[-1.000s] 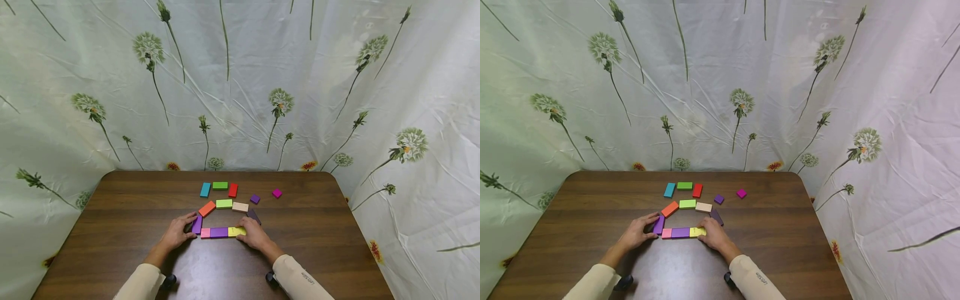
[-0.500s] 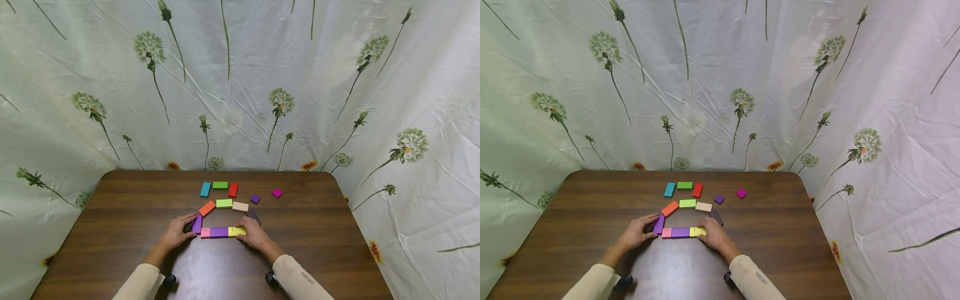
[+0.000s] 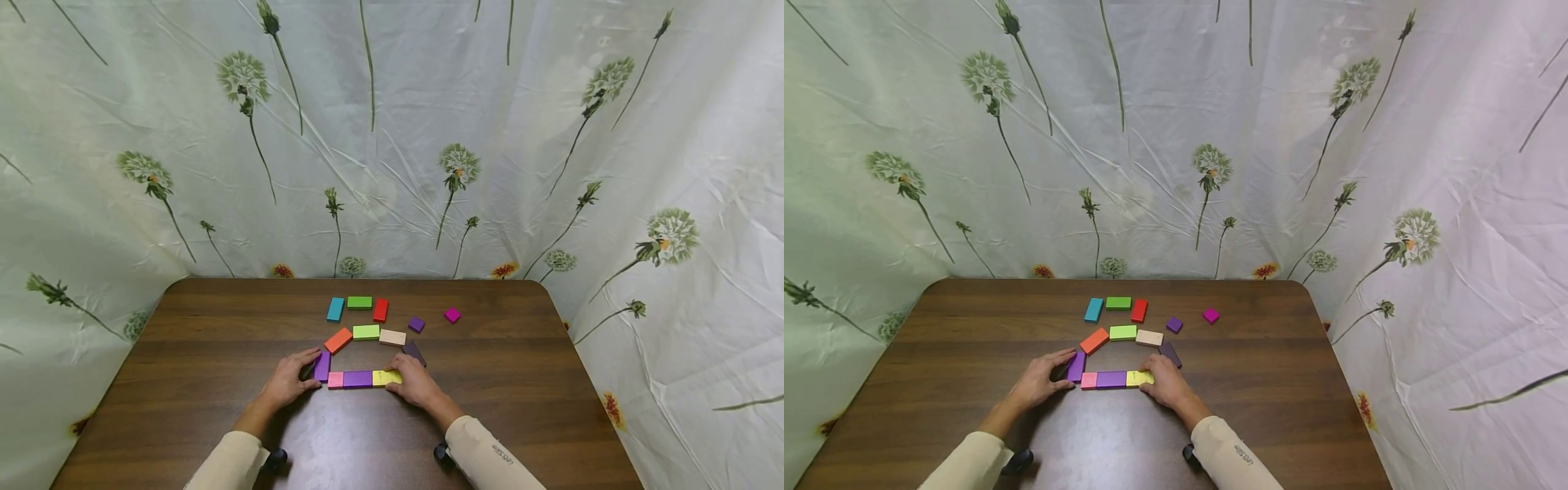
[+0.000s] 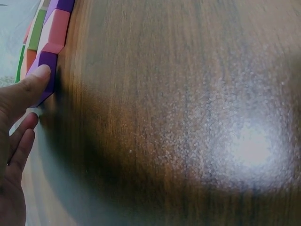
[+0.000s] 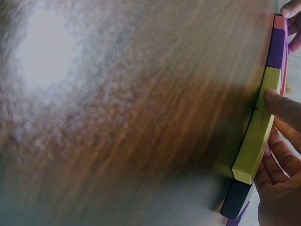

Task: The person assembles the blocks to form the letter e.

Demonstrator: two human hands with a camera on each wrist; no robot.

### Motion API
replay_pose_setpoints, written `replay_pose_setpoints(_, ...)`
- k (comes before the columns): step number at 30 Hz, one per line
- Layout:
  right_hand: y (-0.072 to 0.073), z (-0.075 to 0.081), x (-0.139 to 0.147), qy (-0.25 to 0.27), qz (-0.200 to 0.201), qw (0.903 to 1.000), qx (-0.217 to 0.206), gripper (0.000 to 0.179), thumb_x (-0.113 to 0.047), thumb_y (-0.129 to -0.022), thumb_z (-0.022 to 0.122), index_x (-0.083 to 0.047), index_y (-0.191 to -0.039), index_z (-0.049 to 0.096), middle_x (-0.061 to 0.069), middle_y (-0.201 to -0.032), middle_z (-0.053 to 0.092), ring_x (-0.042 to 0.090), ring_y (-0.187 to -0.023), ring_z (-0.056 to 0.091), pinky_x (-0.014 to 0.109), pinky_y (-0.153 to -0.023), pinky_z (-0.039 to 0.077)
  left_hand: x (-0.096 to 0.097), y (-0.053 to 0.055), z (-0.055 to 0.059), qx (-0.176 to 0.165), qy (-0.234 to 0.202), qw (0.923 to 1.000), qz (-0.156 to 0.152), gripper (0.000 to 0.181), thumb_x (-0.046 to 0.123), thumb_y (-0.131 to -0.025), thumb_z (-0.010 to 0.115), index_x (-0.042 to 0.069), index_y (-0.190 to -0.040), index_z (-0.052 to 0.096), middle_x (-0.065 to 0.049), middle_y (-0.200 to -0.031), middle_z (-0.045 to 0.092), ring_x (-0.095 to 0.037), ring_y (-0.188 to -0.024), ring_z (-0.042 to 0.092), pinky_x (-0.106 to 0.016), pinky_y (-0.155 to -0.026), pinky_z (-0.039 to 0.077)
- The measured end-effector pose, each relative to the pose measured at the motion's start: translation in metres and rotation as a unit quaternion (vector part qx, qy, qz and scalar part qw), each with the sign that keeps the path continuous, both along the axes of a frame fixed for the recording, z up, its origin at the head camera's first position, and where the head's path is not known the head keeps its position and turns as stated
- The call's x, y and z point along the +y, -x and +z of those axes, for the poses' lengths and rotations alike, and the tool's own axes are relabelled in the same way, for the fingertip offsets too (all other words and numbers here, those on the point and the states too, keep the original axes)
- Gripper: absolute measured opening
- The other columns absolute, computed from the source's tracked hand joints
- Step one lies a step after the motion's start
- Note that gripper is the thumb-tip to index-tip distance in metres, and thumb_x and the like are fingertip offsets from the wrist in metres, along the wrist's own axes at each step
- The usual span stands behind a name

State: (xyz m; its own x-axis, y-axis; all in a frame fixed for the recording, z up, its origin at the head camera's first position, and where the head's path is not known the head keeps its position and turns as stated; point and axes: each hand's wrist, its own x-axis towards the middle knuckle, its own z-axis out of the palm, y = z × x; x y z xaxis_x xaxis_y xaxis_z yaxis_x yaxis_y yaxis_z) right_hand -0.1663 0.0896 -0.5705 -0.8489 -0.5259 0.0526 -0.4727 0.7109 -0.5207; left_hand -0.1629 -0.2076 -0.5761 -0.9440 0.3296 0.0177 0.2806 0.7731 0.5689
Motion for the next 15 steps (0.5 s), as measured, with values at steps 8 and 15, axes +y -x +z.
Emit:
replay_pose_setpoints(8,0.0003,-0.0003,0.0001,0.003,0.002,1.0000,0.003,0.025,-0.014,-0.080,0.077,-0.002,-0.102,0.071,0.005,-0.097,0.064,0.020,-0.094,0.060,0.032,-0.084,0.048,-0.0005,0.0008,-0.0021,0.012,-0.001,0.9999,-0.002,0.061,0.016,-0.075,0.081,-0.004,-0.127,0.058,-0.024,-0.132,0.054,-0.046,-0.120,0.050,-0.060,-0.097,0.038)
replay_pose_setpoints(15,0.0008,0.0005,-0.0013,-0.001,-0.001,1.0000,-0.003,0.025,-0.015,-0.081,0.077,-0.003,-0.102,0.071,0.004,-0.098,0.064,0.020,-0.094,0.060,0.032,-0.084,0.048,-0.0034,0.0003,0.0012,0.010,-0.019,0.9998,0.006,0.070,0.026,-0.072,0.084,-0.003,-0.129,0.057,-0.025,-0.132,0.054,-0.046,-0.121,0.048,-0.062,-0.098,0.036)
